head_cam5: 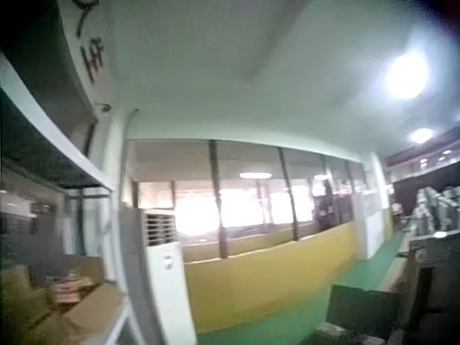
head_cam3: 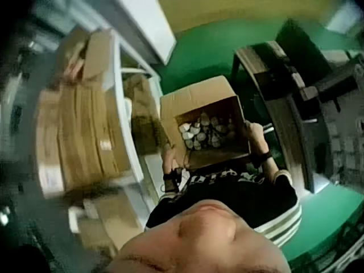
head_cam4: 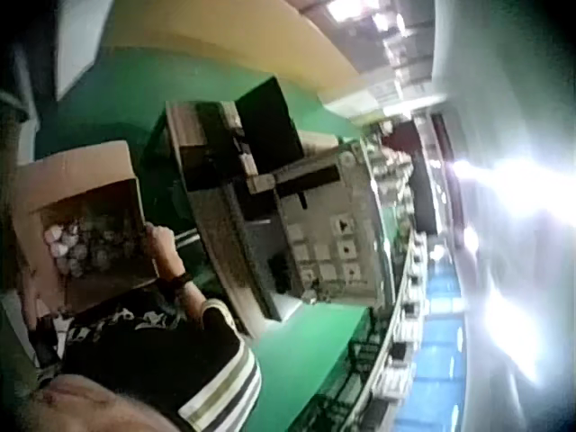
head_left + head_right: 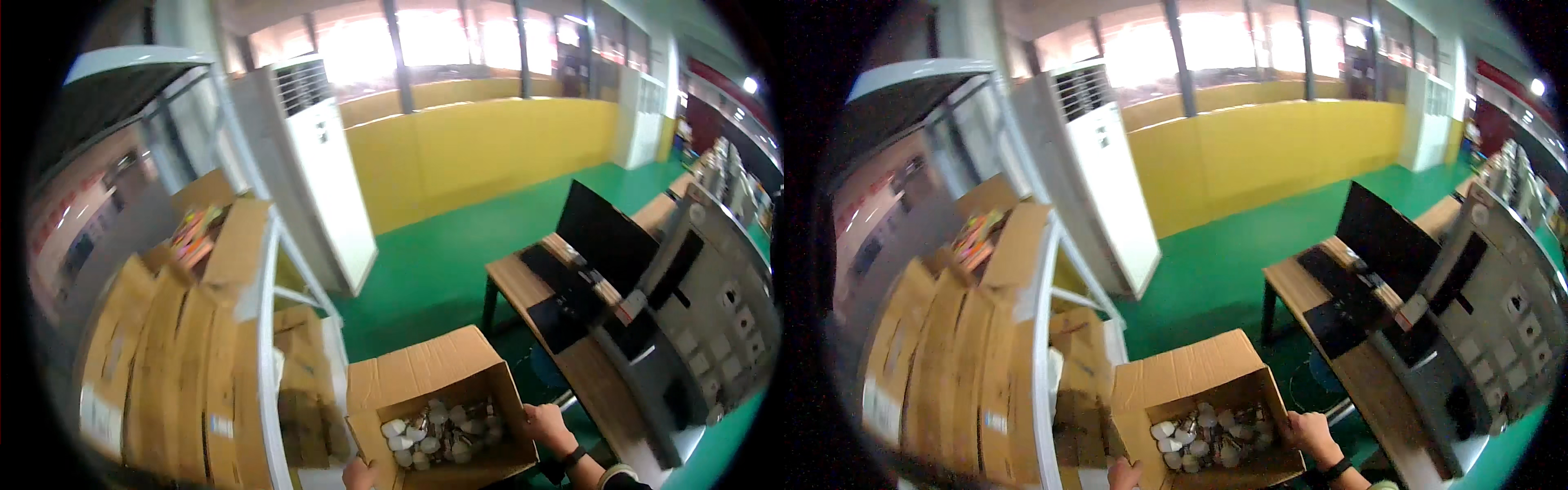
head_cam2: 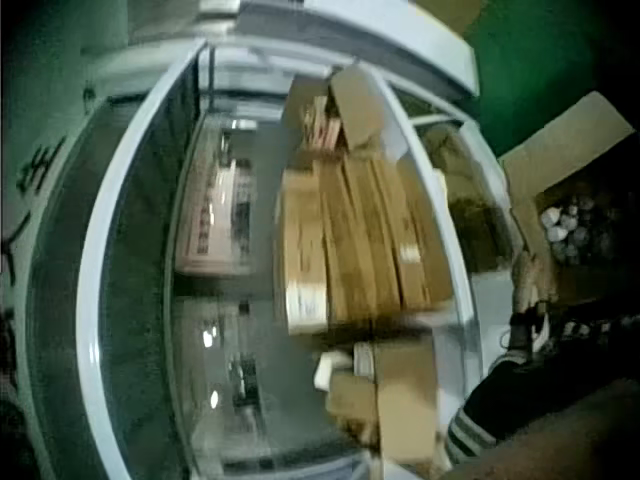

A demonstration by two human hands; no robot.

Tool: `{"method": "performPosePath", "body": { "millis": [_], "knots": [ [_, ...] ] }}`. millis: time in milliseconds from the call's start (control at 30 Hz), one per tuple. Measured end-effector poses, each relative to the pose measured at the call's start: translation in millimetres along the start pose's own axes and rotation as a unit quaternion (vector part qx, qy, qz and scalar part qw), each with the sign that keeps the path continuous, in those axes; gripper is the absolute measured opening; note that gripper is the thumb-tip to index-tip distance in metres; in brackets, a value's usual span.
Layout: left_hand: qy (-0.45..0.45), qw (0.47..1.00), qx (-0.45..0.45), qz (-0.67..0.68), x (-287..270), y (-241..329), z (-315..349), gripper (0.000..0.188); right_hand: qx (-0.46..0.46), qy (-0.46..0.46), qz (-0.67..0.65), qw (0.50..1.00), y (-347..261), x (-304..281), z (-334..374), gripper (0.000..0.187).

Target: The person carries a box of light bulbs, selects individual bulbs, and screws them into sockets on vertical testing panels by hand one at a time.

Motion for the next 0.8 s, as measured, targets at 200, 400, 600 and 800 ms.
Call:
{"method": "performPosePath", "body": {
  "millis": [200, 400, 600, 800],
  "knots": [
    [-0.166, 0.984, 0.05, -0.05, 46, -58, -176, 0.044, 0.181, -0.01, -0.011, 0.983, -5, 55, -73, 0.026],
    [-0.196, 0.966, 0.035, -0.167, 3, 37, -393, 0.044, 0.228, -0.004, -0.048, 0.973, -3, 105, -249, 0.022],
    [-0.229, 0.962, -0.09, -0.12, -32, 144, -563, 0.045, 0.161, 0.005, -0.046, 0.986, -18, 86, -450, 0.018],
    [-0.201, 0.975, 0.024, -0.092, 15, 145, -753, 0.042, 0.174, -0.006, -0.015, 0.985, -4, 83, -620, 0.022]
  ]
}}
Point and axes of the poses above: each hand's wrist, its own z-axis away from the middle knuckle, its own x-axis out of the palm, y = z × x, the point moved 1 cm from there along -z, towards the middle knuckle, and after that the axes turned 11 degrees about x, right-handed, at the moved point
